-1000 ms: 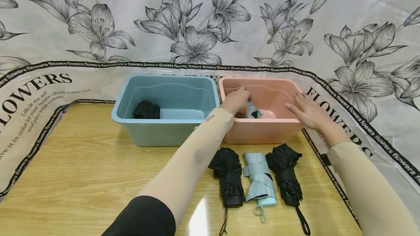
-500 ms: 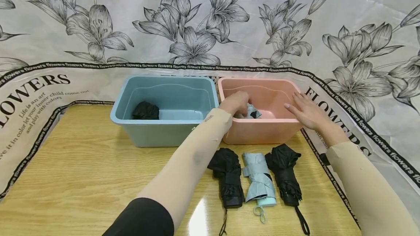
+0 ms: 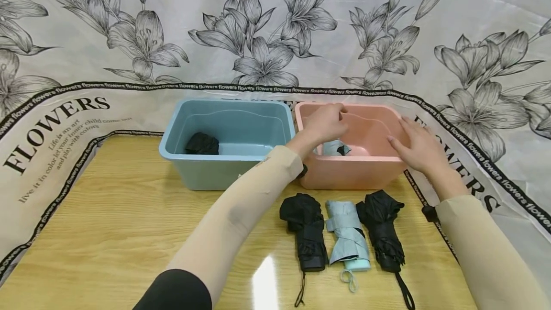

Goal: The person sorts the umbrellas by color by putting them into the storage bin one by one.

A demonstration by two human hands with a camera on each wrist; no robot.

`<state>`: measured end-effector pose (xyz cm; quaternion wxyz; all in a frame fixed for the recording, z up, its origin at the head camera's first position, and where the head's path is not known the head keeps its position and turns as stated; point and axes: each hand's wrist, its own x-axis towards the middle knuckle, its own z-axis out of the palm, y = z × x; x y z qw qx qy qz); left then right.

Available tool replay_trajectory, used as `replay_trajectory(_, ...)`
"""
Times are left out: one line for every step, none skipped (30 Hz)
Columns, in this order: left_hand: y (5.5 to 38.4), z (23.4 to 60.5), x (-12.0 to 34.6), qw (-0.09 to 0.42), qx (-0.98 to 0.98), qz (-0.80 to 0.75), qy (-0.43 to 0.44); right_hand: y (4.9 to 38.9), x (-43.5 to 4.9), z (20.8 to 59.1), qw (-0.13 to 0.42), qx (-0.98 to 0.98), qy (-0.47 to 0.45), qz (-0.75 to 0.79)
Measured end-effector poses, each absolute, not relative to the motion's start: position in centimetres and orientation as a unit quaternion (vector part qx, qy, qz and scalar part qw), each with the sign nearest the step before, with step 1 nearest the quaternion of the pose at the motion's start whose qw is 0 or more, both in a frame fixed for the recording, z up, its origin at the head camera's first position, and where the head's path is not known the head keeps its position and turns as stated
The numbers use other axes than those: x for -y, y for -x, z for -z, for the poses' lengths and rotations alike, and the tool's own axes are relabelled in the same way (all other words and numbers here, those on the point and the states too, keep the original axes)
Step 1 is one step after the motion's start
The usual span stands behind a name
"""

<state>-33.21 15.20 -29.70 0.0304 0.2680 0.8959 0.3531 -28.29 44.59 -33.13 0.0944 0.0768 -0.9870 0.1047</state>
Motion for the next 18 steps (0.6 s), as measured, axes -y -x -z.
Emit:
replay_trajectory(32.3,29.2,-15.0,0.022,-0.896,-0.354,-0.269,27.8,-44.6,33.1,0.114,0.985,-0.070,-0.113)
replay_trajectory(31.5,28.7,-14.6,0.009,-0.896,-0.354,-0.269,27.4,-44.3,33.1,0.137,0.980,-0.066,-0.128)
replay_trajectory(30.6,28.3,-14.1,-0.003,-0.895,-0.355,-0.269,26.9,-44.0,33.2,0.161,0.974,-0.065,-0.143)
replay_trajectory(29.8,28.0,-13.5,-0.015,-0.894,-0.358,-0.270,26.5,-43.7,33.3,0.187,0.967,-0.064,-0.162)
replay_trajectory(29.0,27.8,-12.8,-0.031,-0.891,-0.363,-0.269,26.0,-43.2,33.4,0.217,0.957,-0.063,-0.184)
replay_trajectory(28.1,27.7,-12.0,-0.048,-0.890,-0.367,-0.268,25.6,-42.7,33.7,0.252,0.943,-0.065,-0.207)
replay_trajectory(27.4,27.8,-11.2,-0.067,-0.888,-0.368,-0.266,25.1,-42.1,34.1,0.283,0.929,-0.068,-0.228)
replay_trajectory(26.8,27.9,-10.4,-0.084,-0.886,-0.372,-0.264,24.6,-41.4,34.5,0.312,0.915,-0.070,-0.247)
replay_trajectory(26.2,28.2,-9.6,-0.101,-0.883,-0.377,-0.262,24.2,-40.7,34.9,0.336,0.902,-0.070,-0.264)
replay_trajectory(25.6,28.6,-8.8,-0.118,-0.879,-0.382,-0.260,23.7,-40.0,35.3,0.357,0.888,-0.069,-0.280)
replay_trajectory(25.1,29.0,-7.9,-0.136,-0.876,-0.384,-0.257,23.2,-39.3,35.8,0.376,0.875,-0.068,-0.296)
replay_trajectory(24.6,29.4,-7.1,-0.155,-0.874,-0.384,-0.255,22.7,-38.6,36.2,0.389,0.865,-0.067,-0.311)
replay_trajectory(24.3,29.9,-6.2,-0.177,-0.867,-0.390,-0.254,22.2,-37.9,36.5,0.398,0.856,-0.068,-0.324)
replay_trajectory(23.9,30.2,-5.2,-0.200,-0.861,-0.394,-0.252,21.8,-37.2,36.9,0.407,0.847,-0.070,-0.334)
replay_trajectory(23.6,30.6,-4.0,-0.225,-0.854,-0.396,-0.250,21.3,-36.5,37.2,0.414,0.840,-0.075,-0.343)
replay_trajectory(23.4,30.8,-2.9,-0.250,-0.849,-0.395,-0.248,20.8,-35.7,37.5,0.419,0.831,-0.084,-0.356)
replay_trajectory(23.2,31.0,-1.7,-0.273,-0.845,-0.390,-0.243,20.4,-35.0,37.7,0.418,0.826,-0.093,-0.366)
replay_trajectory(23.0,31.2,-0.5,-0.293,-0.842,-0.385,-0.238,19.9,-34.3,38.0,0.413,0.824,-0.104,-0.373)
